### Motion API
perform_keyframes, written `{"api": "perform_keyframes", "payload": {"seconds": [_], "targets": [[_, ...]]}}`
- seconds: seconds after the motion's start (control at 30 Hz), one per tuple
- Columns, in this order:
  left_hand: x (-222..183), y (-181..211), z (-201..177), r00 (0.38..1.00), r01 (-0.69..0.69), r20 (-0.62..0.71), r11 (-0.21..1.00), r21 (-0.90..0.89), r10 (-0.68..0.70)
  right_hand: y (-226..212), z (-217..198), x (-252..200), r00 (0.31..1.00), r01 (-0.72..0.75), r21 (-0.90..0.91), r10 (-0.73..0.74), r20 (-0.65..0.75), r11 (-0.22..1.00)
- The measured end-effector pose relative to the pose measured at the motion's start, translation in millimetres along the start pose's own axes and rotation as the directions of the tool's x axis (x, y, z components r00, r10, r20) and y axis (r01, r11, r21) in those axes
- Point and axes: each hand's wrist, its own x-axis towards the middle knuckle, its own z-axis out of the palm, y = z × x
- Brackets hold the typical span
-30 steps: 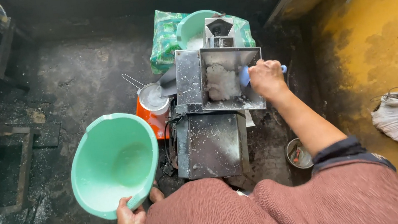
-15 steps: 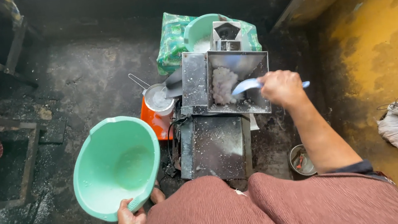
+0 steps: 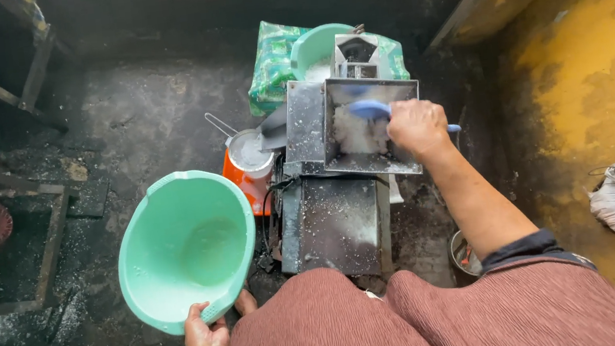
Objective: Plugging in a processing machine and feeding it with white pulp using a spoon.
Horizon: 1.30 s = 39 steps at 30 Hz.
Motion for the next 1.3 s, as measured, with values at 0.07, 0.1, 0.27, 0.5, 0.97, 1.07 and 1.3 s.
{"api": "perform_keyframes", "payload": {"seconds": [0.07, 0.1, 0.27, 0.5, 0.97, 1.07, 1.3], "targets": [[12.8, -2.5, -3.7, 1.0, 0.022, 0.007, 0.999, 0.037, -0.022, -7.2, -9.9, 1.4, 0.982, 0.07, 0.154, -0.04, -0.186, 0.986], [13.3, -4.7, -4.2, 1.0, 0.022, 0.011, 0.999, 0.034, -0.022, -9.1, 15.3, 11.0, 0.981, 0.07, 0.154, -0.04, -0.191, 0.986], [20.9, -6.6, -12.6, 0.998, 0.058, 0.014, 0.998, -0.038, -0.058, -12.0, 101.7, 42.3, 0.98, 0.18, 0.005, -0.179, -0.092, 0.984], [5.2, 0.8, -19.6, 0.994, -0.035, -0.099, 0.999, 0.024, 0.038, 25.2, 52.7, 14.7, 0.989, -0.089, 0.053, 0.095, -0.114, 0.995], [-8.7, -6.2, 5.5, 0.976, -0.044, -0.206, 0.988, 0.148, 0.075, -14.0, -46.3, -115.4, 0.951, 0.099, -0.042, -0.082, 0.298, 0.994], [-7.8, -10.8, 12.2, 0.99, -0.013, -0.138, 1.0, 0.013, 0.015, -32.4, 60.7, -68.7, 0.945, 0.315, 0.051, -0.308, -0.111, 0.948], [-20.2, -4.4, 7.4, 0.999, -0.034, -0.035, 0.999, 0.012, 0.035, -6.7, 51.1, 19.8, 0.996, 0.007, 0.047, -0.011, 0.087, 0.999]]}}
